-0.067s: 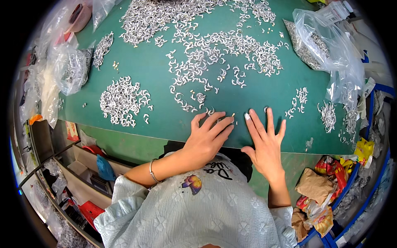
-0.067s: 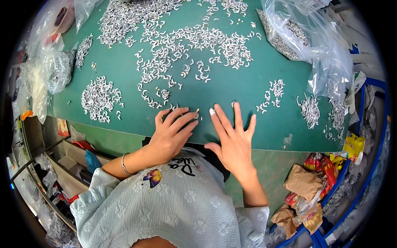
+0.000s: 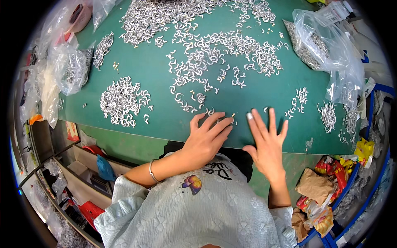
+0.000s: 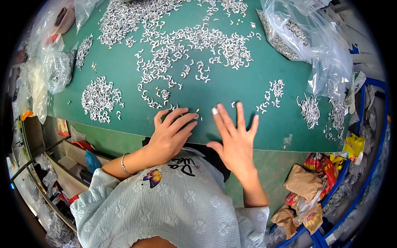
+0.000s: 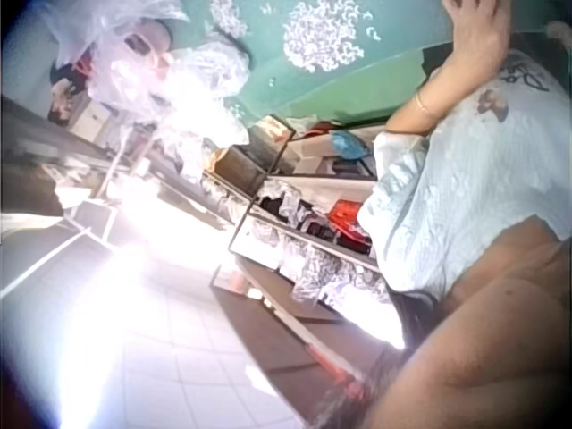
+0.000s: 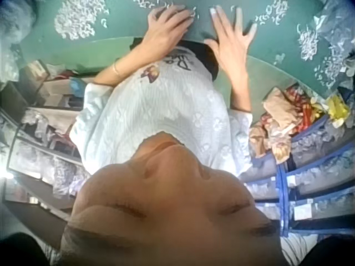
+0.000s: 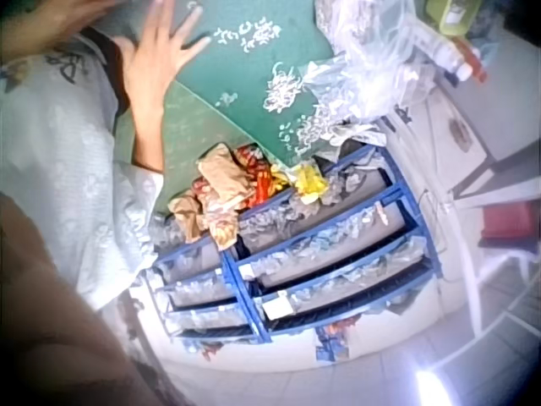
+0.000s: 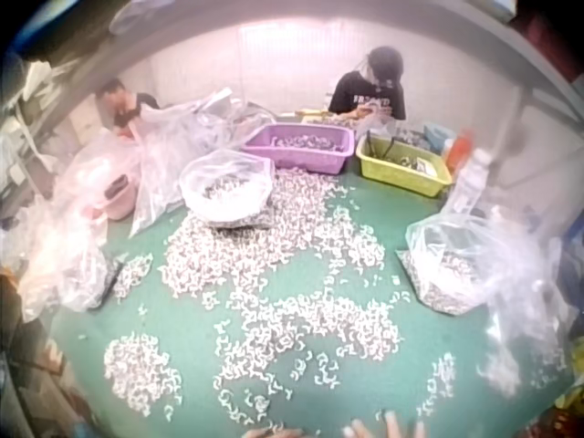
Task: The person sorts small metal components on a workbench by hand, placing them into a bag and a plastic box, and wipes the work surface with a cloth.
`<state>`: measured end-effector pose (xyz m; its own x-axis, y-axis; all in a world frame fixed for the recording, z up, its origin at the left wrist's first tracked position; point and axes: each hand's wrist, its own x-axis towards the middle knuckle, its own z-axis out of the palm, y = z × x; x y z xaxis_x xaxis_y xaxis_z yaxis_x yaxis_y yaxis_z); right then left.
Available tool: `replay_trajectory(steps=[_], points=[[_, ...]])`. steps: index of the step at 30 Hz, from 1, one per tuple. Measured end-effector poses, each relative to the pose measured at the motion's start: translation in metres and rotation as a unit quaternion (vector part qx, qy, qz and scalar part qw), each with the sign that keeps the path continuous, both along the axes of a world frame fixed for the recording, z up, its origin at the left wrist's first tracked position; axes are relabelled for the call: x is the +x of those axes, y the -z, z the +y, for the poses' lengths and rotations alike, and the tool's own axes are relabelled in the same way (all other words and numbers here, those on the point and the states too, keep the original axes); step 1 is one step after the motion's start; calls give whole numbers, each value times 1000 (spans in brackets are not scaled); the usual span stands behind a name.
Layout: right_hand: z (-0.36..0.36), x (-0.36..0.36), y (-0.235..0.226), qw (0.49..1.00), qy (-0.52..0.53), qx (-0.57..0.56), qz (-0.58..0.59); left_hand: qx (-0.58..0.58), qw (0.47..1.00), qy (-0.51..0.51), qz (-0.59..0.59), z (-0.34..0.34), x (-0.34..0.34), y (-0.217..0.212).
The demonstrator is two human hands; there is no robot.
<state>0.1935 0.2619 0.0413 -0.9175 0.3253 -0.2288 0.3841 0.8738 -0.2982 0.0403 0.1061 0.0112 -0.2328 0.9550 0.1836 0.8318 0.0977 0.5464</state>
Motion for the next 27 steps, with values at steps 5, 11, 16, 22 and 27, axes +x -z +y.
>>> replay_trajectory(steps=[5,11,16,22,27], points=[[8,10,4,993,89,75,13,25,999,-19,-15,-12,-7,1],[5,6,12,986,129,98,29,20,996,-72,-41,-8,-6,0],[-12,-8,-3,997,-17,-27,74,41,993,-92,-64,-12,-7,-3],[-18,-14,0,996,-53,-59,47,36,988,-127,-78,-18,-8,-1],[-21,-18,0,993,-61,-82,50,5,985,-166,-41,-10,-6,-5]])
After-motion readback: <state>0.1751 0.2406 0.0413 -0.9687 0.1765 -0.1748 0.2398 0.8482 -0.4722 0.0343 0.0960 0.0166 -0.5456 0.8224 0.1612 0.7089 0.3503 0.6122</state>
